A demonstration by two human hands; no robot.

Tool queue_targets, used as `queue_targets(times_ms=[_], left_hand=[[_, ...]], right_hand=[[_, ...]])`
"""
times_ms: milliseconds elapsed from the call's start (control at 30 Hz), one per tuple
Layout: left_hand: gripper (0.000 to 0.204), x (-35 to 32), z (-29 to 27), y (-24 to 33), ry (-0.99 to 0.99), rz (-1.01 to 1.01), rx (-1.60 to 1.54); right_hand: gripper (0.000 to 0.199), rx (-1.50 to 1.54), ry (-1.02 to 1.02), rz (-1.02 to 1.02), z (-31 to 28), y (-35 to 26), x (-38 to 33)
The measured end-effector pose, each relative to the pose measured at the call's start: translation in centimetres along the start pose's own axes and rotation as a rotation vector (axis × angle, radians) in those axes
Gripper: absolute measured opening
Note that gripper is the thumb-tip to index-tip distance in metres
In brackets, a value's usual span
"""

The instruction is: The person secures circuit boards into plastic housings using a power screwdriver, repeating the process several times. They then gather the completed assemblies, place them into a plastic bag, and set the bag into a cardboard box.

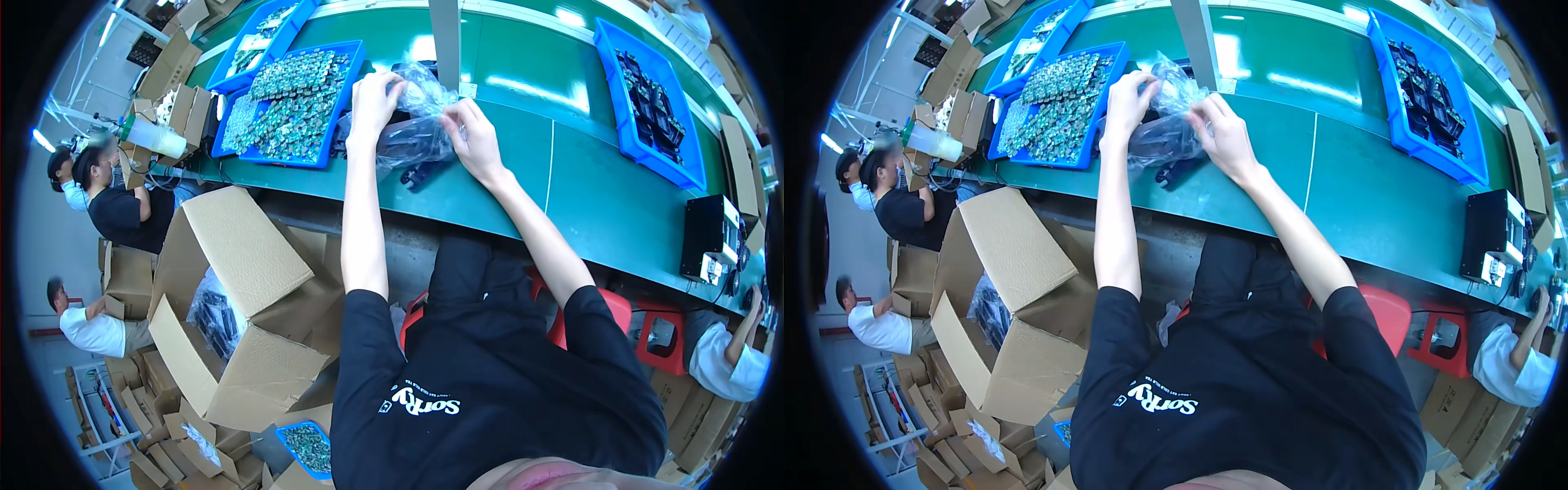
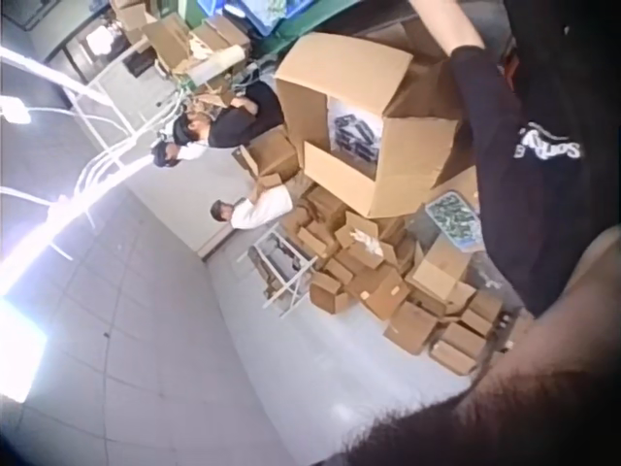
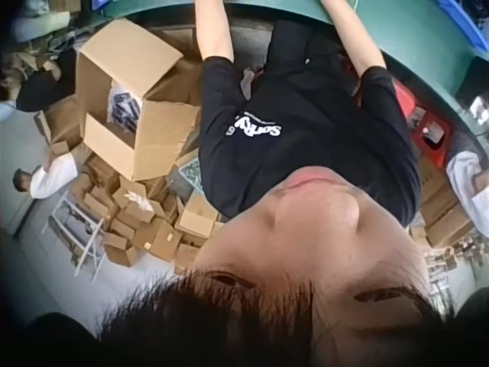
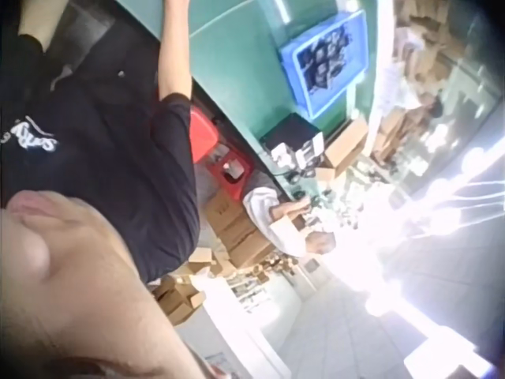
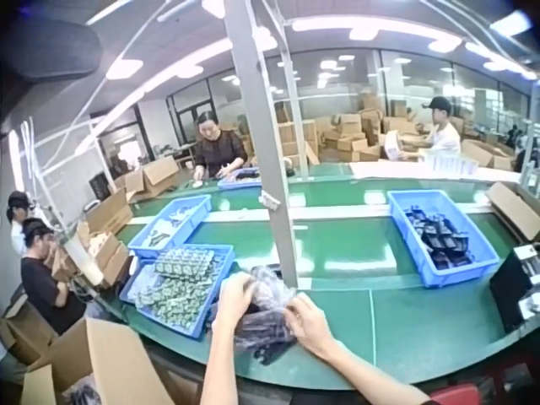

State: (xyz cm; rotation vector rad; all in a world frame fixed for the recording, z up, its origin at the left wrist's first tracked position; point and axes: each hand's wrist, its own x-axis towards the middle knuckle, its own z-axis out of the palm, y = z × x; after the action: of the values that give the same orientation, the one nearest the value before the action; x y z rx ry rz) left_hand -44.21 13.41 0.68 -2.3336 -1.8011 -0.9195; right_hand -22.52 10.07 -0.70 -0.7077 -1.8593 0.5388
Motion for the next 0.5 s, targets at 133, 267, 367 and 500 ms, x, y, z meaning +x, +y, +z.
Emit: queue_targets(times_ms=[133, 267, 367, 500], left_hand=[[0.024, 0.5, 1.5, 2.1, 0.330, -0.152, -0.166], [0.027, 1.4, 0.7, 3.0, 0.440, -0.441, -0.512], [0.025, 1.4, 0.0, 2.4, 0.594, -0.427, -0.572], [0.029, -0.9, -2.0, 0.6, 0.307, -0.143, -0.048]], right_hand=[[0.014, 0.018, 0.270, 0.073, 1.6, 1.3, 0.5], [0.017, 0.117, 0.382, 0.113, 2.8, 1.6, 2.3], [0.018, 0.168, 0.295, 0.220, 2.8, 0.6, 3.9], [0.023, 0.089, 0.021, 0.375, 2.3, 0.5, 5.9]])
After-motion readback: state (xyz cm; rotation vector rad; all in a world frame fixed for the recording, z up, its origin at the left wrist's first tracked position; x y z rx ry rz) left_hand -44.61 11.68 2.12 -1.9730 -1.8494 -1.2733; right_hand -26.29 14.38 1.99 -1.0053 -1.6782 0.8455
